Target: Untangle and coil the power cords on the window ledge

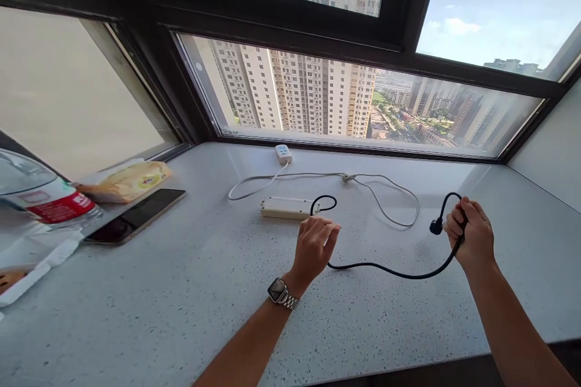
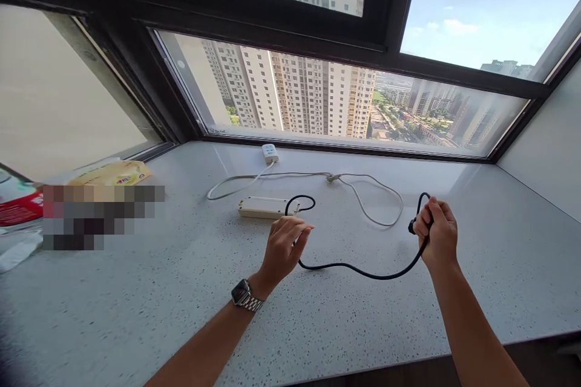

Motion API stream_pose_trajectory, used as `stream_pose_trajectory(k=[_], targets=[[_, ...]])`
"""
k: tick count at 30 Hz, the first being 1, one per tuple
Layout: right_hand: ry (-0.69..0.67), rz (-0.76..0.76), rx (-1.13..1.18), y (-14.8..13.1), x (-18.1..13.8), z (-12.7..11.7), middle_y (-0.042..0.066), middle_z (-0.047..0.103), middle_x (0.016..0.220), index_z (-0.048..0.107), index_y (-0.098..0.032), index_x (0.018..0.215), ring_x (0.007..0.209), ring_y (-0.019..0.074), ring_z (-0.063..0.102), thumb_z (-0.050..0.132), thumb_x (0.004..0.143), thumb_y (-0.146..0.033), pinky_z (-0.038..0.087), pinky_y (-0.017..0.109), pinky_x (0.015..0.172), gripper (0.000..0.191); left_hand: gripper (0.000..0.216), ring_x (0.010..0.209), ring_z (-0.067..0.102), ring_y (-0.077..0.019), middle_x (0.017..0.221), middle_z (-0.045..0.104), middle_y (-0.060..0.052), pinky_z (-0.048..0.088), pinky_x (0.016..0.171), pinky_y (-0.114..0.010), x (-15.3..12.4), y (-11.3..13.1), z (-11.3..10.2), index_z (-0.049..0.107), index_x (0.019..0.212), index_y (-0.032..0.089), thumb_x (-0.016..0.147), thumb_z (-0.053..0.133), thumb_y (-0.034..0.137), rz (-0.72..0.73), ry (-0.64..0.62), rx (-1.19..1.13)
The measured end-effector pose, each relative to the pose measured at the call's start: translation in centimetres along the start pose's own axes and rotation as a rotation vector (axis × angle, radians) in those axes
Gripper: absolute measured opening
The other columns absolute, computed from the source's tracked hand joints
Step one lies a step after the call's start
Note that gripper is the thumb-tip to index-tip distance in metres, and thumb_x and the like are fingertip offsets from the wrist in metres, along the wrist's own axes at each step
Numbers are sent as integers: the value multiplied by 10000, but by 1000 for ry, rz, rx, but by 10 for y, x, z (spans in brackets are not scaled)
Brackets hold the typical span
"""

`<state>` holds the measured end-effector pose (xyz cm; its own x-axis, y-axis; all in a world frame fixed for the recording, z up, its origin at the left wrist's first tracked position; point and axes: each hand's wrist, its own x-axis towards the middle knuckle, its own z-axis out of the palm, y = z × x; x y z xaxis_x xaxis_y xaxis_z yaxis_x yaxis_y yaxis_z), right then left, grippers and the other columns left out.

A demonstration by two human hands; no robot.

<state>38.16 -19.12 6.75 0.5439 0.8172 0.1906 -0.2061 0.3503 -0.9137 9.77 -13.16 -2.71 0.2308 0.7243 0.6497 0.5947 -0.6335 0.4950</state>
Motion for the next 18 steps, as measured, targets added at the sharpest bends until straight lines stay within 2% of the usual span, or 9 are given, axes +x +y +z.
stream_pose_trajectory(k=[2, 4, 7, 8, 10, 13, 14, 16, 18], targets=[[-67, -119, -30, -6, -9, 26, -102, 333, 501, 438, -215, 678, 362, 43, 266, 663, 757, -426, 227, 176, 340, 319, 463, 834, 571, -211, 780, 665, -82, 383, 853, -369, 2, 19, 2, 675, 819, 177, 928, 306, 435, -61, -104, -227], [-171, -271, -134, -5, -20, 49, -98, 315, 503, 434, -219, 680, 367, 51, 262, 599, 815, -431, 213, 186, 349, 301, 588, 849, 587, -212, 797, 677, -88, 398, 869, -372, 12, 41, 3, 683, 878, 164, 927, 213, 515, -178, -217, -531], [-469, -426, -365, 9, -37, 77, -88, 297, 503, 429, -212, 658, 413, 64, 264, 573, 836, -398, 227, 208, 396, 295, 663, 899, 604, -213, 883, 678, -106, 434, 870, -371, 43, 65, -5, 628, 1061, 133, 914, 166, 585, -405, -363, -1099], [-586, -443, -435, 16, -41, 84, -85, 300, 507, 427, -208, 647, 434, 67, 262, 578, 830, -381, 234, 214, 417, 294, 650, 871, 613, -203, 874, 671, -109, 458, 840, -356, 55, 69, -10, 609, 1073, 119, 920, 175, 578, -499, -365, -1282], [-751, -422, -523, 32, -47, 94, -82, 310, 514, 444, -199, 655, 464, 68, 256, 568, 830, -353, 244, 219, 449, 264, 564, 729, 617, -152, 786, 645, -89, 499, 730, -289, 78, 69, -24, 597, 993, 96, 949, 213, 506, -724, -264, -1555], [-830, -257, -520, 55, -46, 97, -90, 322, 513, 538, -185, 792, 460, 64, 257, 532, 849, -353, 244, 213, 457, 178, 416, 489, 514, -60, 622, 545, -6, 456, 506, -166, 99, 53, -46, 559, 869, 89, 985, 248, 340, -974, -43, -1734], [-874, -157, -480, 63, -44, 96, -95, 330, 510, 560, -180, 865, 446, 60, 266, 541, 844, -374, 245, 208, 449, 196, 387, 428, 457, -40, 578, 496, 24, 404, 429, -134, 103, 45, -53, 544, 851, 92, 990, 247, 298, -998, 15, -1769], [-1044, 105, -357, 80, -40, 92, -99, 381, 499, 570, -169, 969, 411, 56, 326, 591, 803, -446, 283, 200, 439, 323, 365, 344, 340, -20, 513, 390, 71, 274, 318, -105, 106, 30, -64, 511, 803, 108, 994, 236, 254, -980, 119, -1824], [-1228, 376, -218, 98, -34, 88, -87, 459, 484, 578, -150, 969, 407, 71, 432, 644, 743, -500, 389, 223, 491, 422, 368, 307, 251, -18, 479, 309, 93, 181, 269, -114, 107, 18, -74, 471, 748, 131, 996, 232, 264, -927, 219, -1844]])
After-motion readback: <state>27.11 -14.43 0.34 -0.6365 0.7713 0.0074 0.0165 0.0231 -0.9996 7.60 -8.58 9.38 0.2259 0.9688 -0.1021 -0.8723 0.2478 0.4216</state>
